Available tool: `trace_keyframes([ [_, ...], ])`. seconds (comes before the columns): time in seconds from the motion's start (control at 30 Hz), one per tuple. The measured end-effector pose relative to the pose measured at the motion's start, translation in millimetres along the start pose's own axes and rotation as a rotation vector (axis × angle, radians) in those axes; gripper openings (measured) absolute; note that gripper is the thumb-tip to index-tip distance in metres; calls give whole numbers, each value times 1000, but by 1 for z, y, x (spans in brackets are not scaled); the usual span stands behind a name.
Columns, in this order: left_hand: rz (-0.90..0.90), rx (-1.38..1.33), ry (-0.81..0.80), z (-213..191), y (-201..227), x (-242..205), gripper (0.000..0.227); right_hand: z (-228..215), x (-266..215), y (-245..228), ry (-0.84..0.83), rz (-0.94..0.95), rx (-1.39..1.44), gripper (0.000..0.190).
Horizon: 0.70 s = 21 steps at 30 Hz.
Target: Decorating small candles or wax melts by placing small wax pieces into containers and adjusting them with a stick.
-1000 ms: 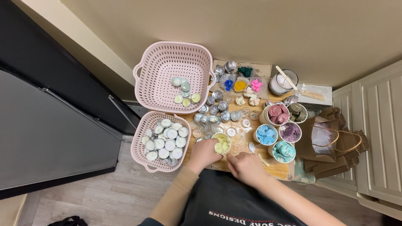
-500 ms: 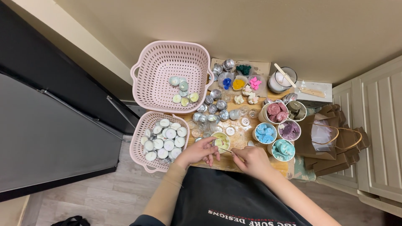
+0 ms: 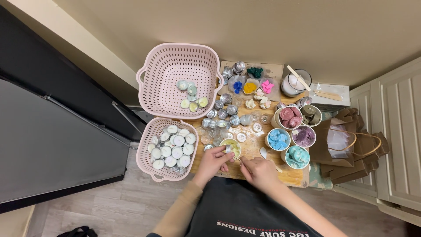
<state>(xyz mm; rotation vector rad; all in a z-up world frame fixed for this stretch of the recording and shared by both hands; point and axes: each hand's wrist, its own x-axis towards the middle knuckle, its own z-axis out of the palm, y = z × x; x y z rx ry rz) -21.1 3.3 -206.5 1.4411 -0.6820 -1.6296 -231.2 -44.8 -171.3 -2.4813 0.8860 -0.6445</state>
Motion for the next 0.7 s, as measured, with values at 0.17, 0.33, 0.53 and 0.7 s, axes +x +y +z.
trace_keyframes([
  [0.17, 44, -45, 49, 0, -6, 7, 39, 10, -3, 2, 19, 104, -103, 14],
  [0.33, 18, -2, -34, -14, -5, 6, 36, -2, 5, 13, 80, 219, -19, 18],
  [0.53, -3, 12, -228, -31, 2, 8, 39, -15, 17, 27, 18, 272, 185, 20],
  [0.7, -16, 50, -275, -35, 8, 14, 47, -16, 19, 36, 34, 117, 206, 18],
])
